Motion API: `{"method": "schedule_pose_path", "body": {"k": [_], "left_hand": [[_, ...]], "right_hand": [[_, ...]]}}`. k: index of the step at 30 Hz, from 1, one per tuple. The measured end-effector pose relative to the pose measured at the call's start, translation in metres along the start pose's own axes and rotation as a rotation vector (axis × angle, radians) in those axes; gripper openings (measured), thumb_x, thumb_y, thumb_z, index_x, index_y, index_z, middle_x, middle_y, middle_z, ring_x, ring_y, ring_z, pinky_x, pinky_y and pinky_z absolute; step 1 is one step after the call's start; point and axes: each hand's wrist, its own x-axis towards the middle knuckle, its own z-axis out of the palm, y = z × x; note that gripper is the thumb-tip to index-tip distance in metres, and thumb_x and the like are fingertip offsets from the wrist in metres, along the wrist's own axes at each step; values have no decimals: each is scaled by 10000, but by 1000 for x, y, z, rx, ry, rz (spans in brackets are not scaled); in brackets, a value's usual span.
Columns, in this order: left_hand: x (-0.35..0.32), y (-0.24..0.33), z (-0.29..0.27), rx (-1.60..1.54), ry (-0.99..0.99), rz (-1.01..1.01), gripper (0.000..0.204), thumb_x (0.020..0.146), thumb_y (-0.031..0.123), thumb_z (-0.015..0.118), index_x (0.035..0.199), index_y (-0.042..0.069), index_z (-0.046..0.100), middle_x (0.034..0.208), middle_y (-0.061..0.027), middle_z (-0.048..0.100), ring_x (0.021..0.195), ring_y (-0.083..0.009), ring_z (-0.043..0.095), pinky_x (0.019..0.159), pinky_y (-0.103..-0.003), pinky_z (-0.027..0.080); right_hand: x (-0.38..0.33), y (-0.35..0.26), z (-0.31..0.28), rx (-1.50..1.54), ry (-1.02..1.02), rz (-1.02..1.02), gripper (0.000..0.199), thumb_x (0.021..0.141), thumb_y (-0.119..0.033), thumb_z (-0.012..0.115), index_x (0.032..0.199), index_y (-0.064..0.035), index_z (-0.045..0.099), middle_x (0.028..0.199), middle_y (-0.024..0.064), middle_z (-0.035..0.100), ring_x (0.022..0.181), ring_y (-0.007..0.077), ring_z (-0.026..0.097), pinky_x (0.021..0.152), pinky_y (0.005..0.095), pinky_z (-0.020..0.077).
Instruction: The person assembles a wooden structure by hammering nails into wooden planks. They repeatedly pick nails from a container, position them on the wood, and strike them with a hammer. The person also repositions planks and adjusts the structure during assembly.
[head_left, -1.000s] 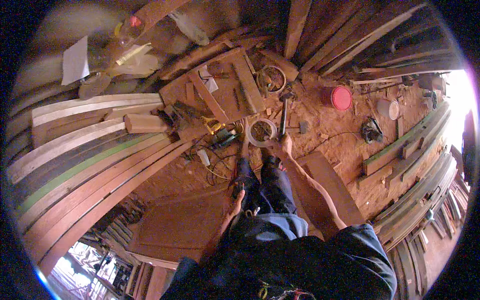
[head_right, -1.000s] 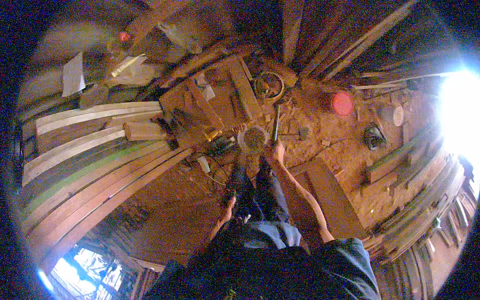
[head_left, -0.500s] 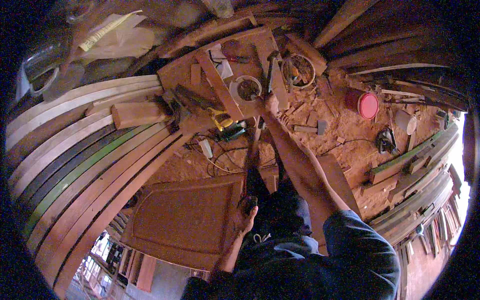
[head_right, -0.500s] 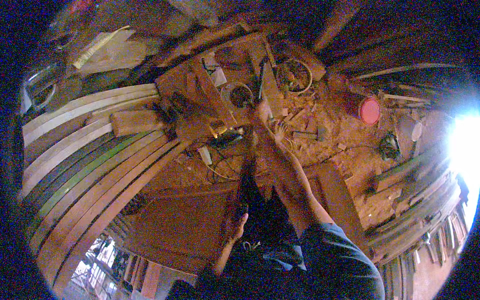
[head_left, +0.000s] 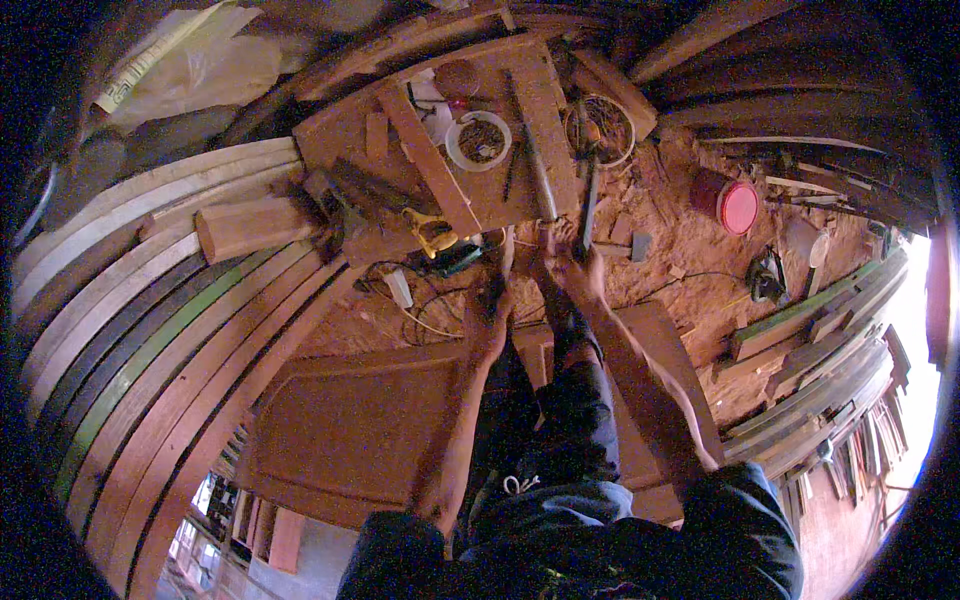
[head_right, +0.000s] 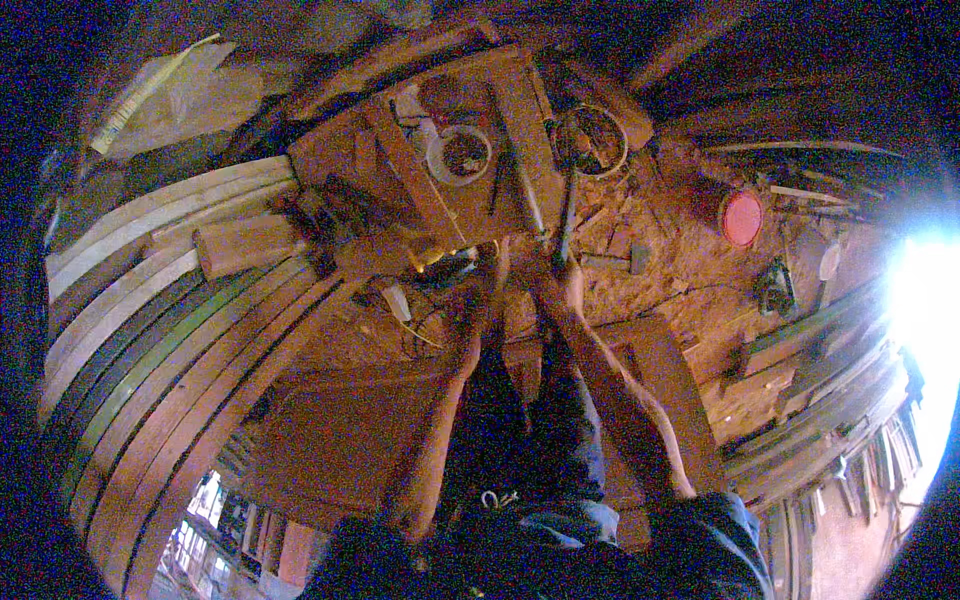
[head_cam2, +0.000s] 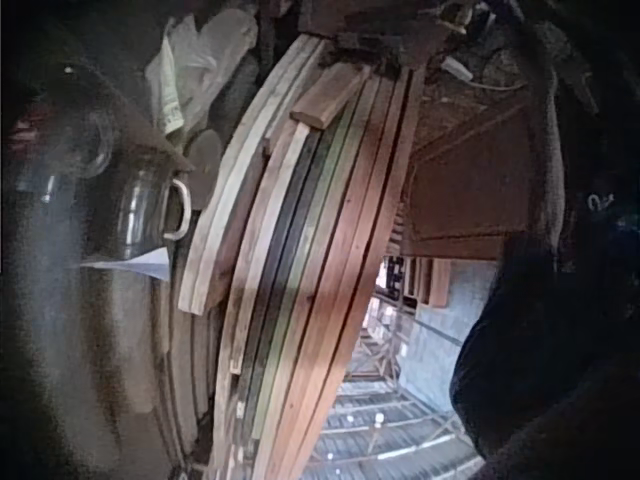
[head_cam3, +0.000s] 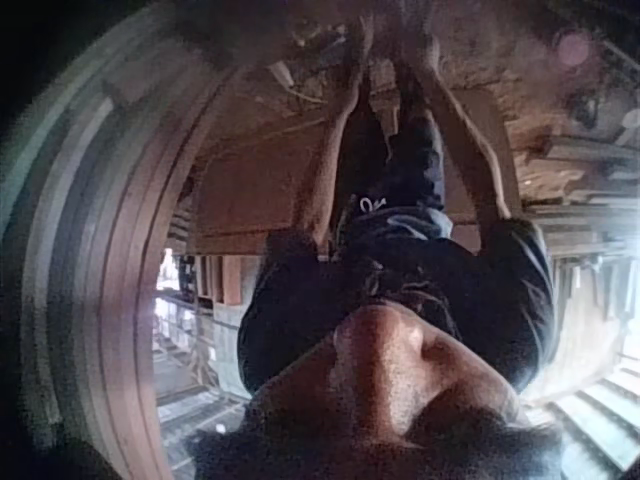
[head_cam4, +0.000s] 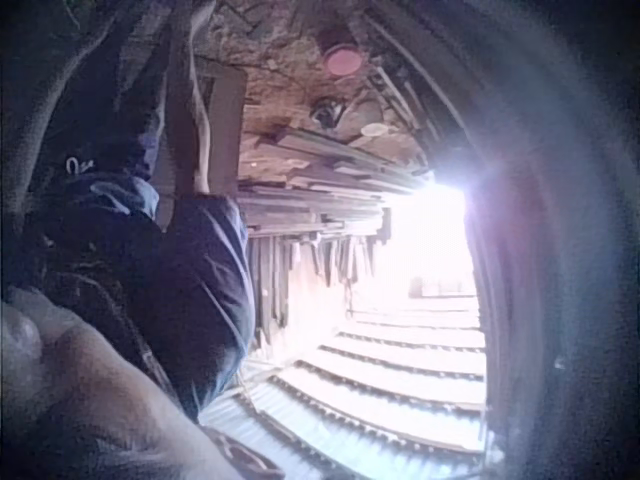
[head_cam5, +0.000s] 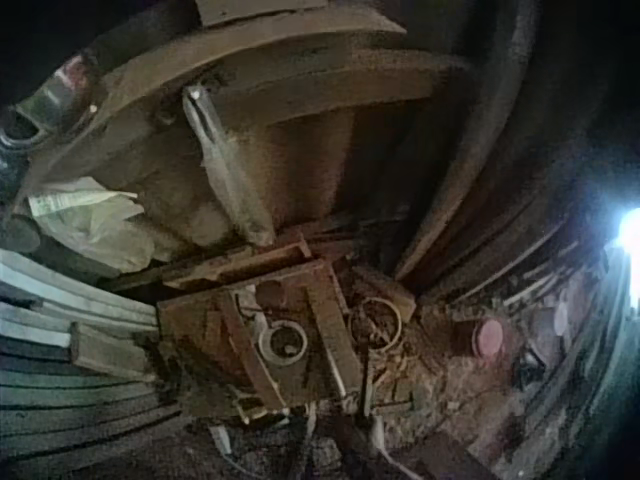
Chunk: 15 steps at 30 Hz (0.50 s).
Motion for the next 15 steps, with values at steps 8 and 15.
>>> {"method": "schedule_pose_path", "body": {"k": [8,15], "left_hand": [[242,-76,36,391,165,-78,465,948,488,530,1068,45,609,986,-221,660,944,-424,627,790,-517,494],[297,-104,60,607,544,270,521,933,527,537,1136,52,605,1132,-183,663,1056,-379,625,879,-508,500]], "right_hand": [[-165,88,-82,-132,330,233,168,928,-180,692,916,-50,586,795,11,612,702,103,576,625,280,486],[-169,120,-83,-295,328,259,325,907,-251,684,1078,20,626,905,68,663,812,176,598,761,334,506]]}}
